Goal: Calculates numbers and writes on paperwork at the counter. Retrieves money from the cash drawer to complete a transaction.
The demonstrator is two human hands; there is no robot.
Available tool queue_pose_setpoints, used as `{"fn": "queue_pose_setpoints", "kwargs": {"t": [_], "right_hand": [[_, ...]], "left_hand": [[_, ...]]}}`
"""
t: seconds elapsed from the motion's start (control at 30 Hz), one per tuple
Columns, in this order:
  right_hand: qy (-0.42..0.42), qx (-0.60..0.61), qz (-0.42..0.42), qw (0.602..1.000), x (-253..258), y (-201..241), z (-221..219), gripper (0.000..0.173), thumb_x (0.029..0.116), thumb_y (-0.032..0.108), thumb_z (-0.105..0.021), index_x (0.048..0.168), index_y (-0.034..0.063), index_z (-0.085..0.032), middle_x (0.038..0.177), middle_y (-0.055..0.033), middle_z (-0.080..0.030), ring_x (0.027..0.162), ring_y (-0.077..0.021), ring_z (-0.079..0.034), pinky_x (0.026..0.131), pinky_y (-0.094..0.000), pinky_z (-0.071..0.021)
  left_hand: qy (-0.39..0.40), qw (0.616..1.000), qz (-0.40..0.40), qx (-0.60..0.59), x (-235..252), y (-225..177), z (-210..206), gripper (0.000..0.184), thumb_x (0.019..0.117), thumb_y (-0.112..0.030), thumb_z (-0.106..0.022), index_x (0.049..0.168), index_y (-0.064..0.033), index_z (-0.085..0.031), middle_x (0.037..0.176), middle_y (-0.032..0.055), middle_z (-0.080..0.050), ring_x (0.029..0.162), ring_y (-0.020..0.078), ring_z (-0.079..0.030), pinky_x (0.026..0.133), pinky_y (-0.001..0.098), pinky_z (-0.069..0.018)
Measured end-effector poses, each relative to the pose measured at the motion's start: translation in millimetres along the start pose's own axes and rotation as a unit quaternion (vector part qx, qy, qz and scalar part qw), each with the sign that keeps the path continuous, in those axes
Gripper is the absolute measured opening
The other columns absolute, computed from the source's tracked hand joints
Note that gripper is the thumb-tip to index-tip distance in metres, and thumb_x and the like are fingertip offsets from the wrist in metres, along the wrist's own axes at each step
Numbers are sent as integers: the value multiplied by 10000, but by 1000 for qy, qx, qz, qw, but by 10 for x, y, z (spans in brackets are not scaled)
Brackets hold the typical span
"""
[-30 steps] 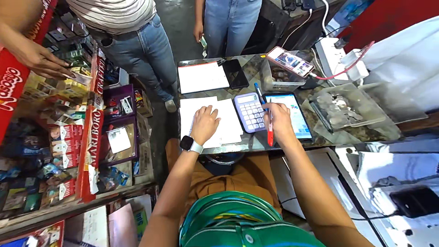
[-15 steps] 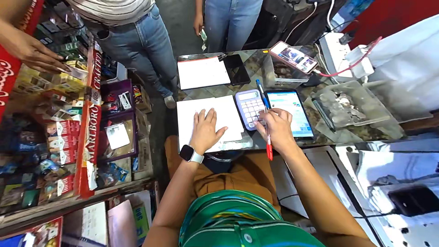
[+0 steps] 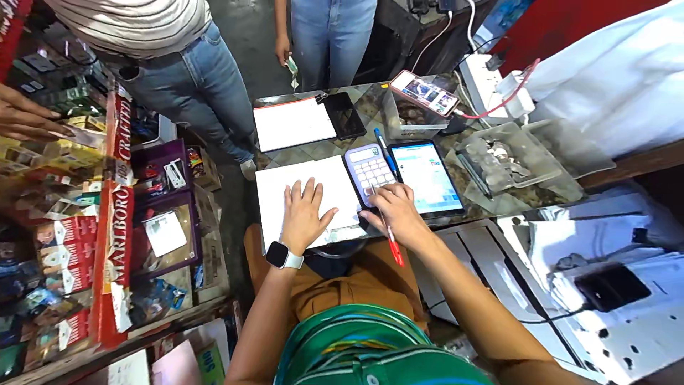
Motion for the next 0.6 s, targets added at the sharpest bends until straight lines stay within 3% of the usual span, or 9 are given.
{"fn": "queue_pose_setpoints", "kwargs": {"t": [0.07,0.2,0.3,0.4,0.5,0.6], "right_hand": [[-36,-7,-5,999,-1,-44,13,422,1015,477,-545,1023,95,-724,1039,-113,-735,1124,-381,-634,1042,-631,-381],[-41,-23,-20,999,2,-68,46,449,1005,497,-541,1017,90,-730,1032,-125,-740,1117,-410,-642,1031,-663,-383],[-75,-27,9,997,-29,15,63,441,1001,499,-526,965,111,-733,938,-103,-731,1063,-377,-652,1012,-617,-399],[-21,-15,9,1000,-63,79,77,452,1010,507,-522,987,110,-734,1000,-104,-737,1118,-377,-652,1055,-651,-381],[-82,-6,-7,997,-47,-18,240,439,1003,466,-567,976,55,-719,925,-155,-717,1014,-389,-675,1017,-639,-413],[-90,1,-31,995,-48,-145,330,430,1013,424,-580,1033,11,-696,1018,-201,-714,1002,-361,-696,1036,-603,-439]], "left_hand": [[8,1000,7,-4,3,-18,22,769,1008,-662,-387,1505,-89,-509,1603,182,-410,1490,473,-319,1193,697,-177],[27,999,20,-10,11,-44,87,765,1003,-653,-408,1517,-93,-492,1599,178,-420,1481,475,-338,1191,692,-188],[16,1000,18,-8,20,-51,80,757,1000,-643,-427,1508,-86,-503,1588,186,-432,1473,478,-351,1187,693,-198],[17,1000,19,-8,15,-54,78,765,1000,-650,-423,1513,-88,-498,1596,179,-424,1480,479,-337,1192,693,-181],[15,1000,16,-8,18,-58,61,774,998,-658,-412,1513,-86,-499,1593,183,-426,1478,482,-340,1187,701,-181],[7,1000,11,1,17,-42,61,776,998,-659,-409,1503,-78,-509,1582,191,-439,1467,488,-356,1178,708,-198]]}}
Point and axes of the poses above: each hand's wrist, its own x-axis towards the middle knuckle, its own z-axis out of the back of the hand, y = z × x, the point moved 2 cm from there along x, towards the middle knuckle
